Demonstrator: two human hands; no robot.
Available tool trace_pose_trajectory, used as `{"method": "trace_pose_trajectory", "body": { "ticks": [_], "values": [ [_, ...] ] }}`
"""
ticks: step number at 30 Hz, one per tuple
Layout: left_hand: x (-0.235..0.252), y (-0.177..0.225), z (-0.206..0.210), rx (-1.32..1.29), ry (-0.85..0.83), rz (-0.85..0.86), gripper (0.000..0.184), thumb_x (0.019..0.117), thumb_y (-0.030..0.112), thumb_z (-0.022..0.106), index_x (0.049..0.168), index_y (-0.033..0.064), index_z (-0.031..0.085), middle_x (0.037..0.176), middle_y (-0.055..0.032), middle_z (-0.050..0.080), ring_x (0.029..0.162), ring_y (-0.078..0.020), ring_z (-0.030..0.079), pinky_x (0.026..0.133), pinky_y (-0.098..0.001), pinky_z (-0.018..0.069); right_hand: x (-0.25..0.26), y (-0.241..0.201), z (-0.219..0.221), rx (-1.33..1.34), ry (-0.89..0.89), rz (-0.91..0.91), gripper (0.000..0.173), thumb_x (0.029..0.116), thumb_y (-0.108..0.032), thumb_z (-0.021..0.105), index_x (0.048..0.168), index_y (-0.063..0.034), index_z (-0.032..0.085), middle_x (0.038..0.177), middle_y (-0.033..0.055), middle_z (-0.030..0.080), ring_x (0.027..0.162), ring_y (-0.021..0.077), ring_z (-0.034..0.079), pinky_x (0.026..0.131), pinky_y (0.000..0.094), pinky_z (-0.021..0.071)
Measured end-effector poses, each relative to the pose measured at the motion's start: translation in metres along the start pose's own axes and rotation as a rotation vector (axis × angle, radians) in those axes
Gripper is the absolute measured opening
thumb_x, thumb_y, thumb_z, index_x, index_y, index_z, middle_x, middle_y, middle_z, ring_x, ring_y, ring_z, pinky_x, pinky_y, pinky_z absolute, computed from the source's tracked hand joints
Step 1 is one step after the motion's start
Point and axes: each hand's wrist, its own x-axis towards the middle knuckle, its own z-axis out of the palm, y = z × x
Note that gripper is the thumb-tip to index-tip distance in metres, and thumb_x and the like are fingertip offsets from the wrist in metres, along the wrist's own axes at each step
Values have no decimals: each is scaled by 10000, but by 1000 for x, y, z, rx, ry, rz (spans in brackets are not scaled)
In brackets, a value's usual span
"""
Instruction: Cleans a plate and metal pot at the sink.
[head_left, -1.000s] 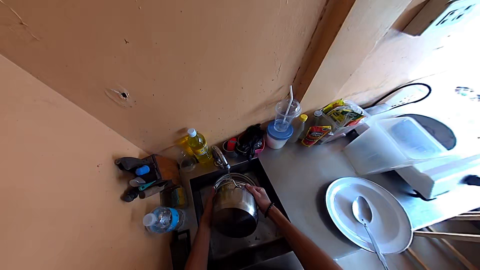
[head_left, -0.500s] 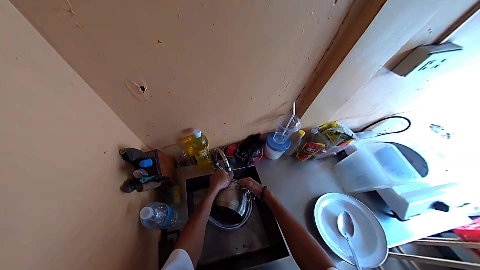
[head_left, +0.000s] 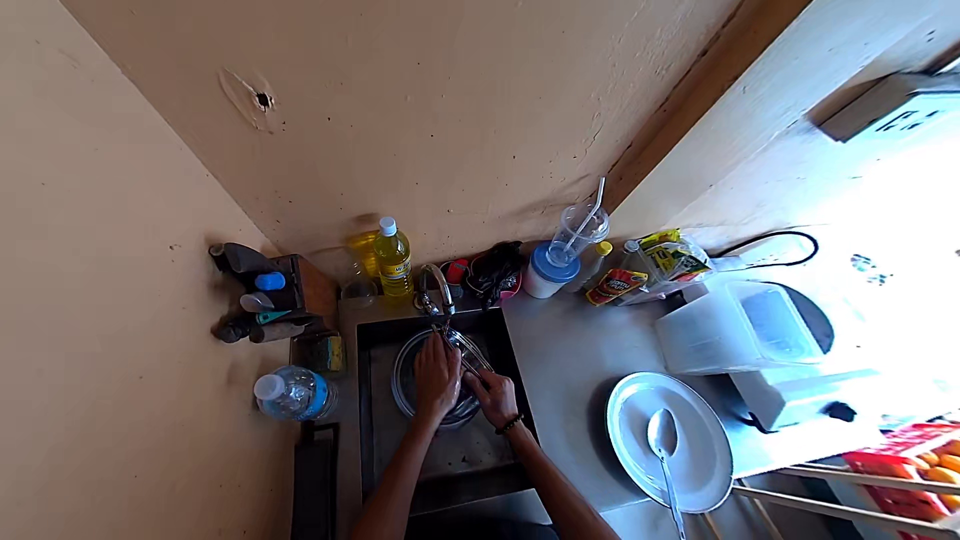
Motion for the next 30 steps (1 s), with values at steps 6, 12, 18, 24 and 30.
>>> {"method": "trace_pose_trajectory", "body": {
  "ticks": [6, 12, 18, 24, 30],
  "values": [
    [77, -13, -30, -538, -547, -345, 660, 1061, 581, 346, 1448, 71, 508, 1424, -179, 554, 1317, -271, 526, 1088, -500, 424, -14, 15, -11, 132, 65, -152, 552, 1008, -455, 553, 709, -4, 663, 581, 69, 584, 554, 133, 581, 564, 339, 489],
    [88, -46, -22, -751, -720, -299, 608, 1093, 536, 205, 1266, 112, 605, 1096, -41, 680, 967, -111, 648, 856, -334, 540, -27, 31, -18, 455, 99, -104, 441, 997, -357, 589, 750, -5, 685, 637, -32, 620, 605, -53, 552, 592, 155, 467],
    [87, -64, -20, -696, -701, -131, 575, 1114, 363, 117, 1475, 31, 417, 1337, -86, 568, 1155, -58, 558, 1003, -267, 462, -34, 32, -15, 749, -35, 48, 293, 1017, -235, 557, 839, -50, 698, 698, -100, 630, 646, -65, 558, 630, 151, 474],
    [100, -60, -39, -738, -579, 11, 396, 1004, 298, 466, 1179, -45, 558, 992, 18, 605, 894, 28, 567, 860, -186, 490, -29, 32, -14, 759, -144, 172, 309, 1034, -276, 528, 961, -24, 690, 771, -82, 652, 717, -38, 599, 716, 189, 518],
    [118, -50, -57, -706, -608, 49, 172, 980, 205, 573, 917, 58, 634, 749, 63, 614, 691, 5, 581, 705, -214, 525, 3, -9, -43, 658, -337, 90, 367, 1056, -213, 403, 1158, 56, 632, 963, 22, 692, 908, 3, 647, 886, 221, 540]
  ]
}}
